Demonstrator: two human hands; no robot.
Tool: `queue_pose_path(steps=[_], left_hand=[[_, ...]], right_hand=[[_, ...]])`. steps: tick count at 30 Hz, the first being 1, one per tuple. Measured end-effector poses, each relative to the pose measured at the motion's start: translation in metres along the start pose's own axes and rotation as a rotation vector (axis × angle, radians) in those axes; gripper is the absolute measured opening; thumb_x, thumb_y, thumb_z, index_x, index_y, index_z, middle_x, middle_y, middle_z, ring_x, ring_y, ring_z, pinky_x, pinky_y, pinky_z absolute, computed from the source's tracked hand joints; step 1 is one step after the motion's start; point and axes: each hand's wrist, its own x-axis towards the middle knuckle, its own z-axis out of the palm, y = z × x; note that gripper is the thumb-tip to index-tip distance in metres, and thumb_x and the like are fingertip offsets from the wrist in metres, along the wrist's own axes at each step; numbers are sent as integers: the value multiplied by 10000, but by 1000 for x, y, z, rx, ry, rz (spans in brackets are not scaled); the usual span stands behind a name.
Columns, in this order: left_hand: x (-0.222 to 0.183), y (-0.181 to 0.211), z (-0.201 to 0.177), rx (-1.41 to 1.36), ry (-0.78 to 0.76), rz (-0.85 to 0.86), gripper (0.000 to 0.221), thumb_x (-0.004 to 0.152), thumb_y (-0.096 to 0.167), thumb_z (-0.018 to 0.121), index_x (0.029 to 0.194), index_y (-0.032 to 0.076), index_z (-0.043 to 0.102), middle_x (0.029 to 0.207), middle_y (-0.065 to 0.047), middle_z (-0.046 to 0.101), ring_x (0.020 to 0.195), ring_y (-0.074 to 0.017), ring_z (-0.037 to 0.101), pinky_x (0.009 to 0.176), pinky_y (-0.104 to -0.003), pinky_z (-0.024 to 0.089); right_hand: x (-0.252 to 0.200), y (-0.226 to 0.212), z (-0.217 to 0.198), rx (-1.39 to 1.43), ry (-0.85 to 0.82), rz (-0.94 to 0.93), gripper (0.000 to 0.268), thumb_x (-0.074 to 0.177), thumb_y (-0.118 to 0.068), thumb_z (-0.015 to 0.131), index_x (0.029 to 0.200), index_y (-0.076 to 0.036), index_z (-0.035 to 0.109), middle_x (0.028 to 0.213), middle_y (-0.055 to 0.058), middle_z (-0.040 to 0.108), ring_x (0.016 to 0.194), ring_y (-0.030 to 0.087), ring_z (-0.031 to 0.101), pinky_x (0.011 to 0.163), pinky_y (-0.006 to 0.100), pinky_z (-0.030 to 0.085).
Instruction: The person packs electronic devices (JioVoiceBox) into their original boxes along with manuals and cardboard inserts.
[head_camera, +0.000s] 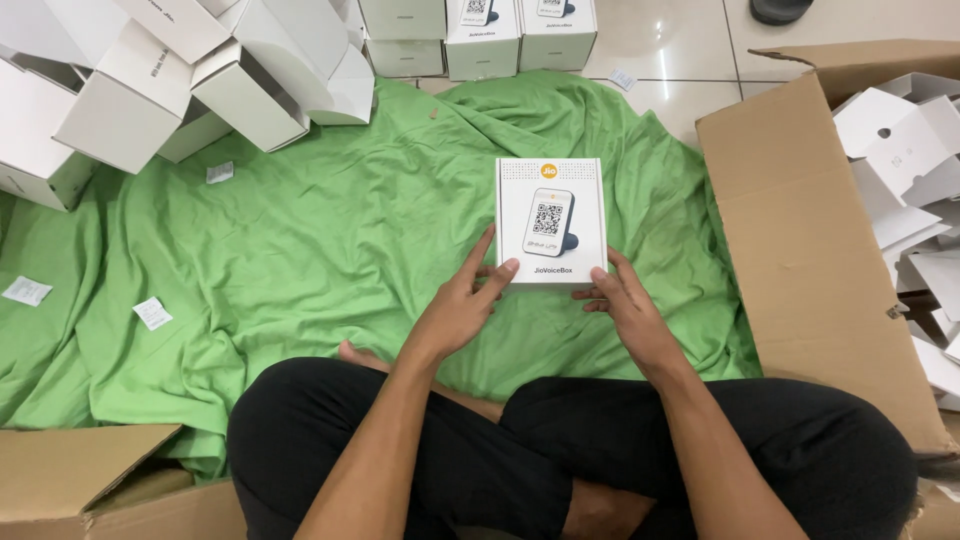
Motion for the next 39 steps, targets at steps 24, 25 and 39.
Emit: queue_pose_path(steps=[24, 25, 39], left_hand=[[39, -47, 22, 976, -95, -120, 696, 1010, 360, 513, 1622, 196, 223, 1682, -215, 56, 1538, -460, 101, 1138, -721, 219], [47, -70, 30, 1123, -197, -195, 757, 987, 177, 541, 1647, 183, 170, 1707, -228, -102, 1546, -490, -13, 1117, -748, 199], [68, -99, 60, 1170, -138, -165, 672, 1046, 172, 432, 1652, 195, 143, 1669, -318, -77, 1485, -619, -2, 1049, -783, 314]], right_hand=[[147, -74, 7, 111, 199, -49, 621, 1043, -488, 459, 1488, -57, 411, 1082, 106, 556, 989, 190, 600, 987, 368, 515], [164, -78, 7, 109, 200, -60, 614, 1044, -492, 465, 1483, -65, 418, 1065, 105, 551, 971, 187, 598, 975, 364, 523], [392, -135, 20, -10, 209, -102, 633, 1037, -556, 439, 1474, -104, 373, 1166, 116, 599, 919, 162, 594, 833, 304, 553]])
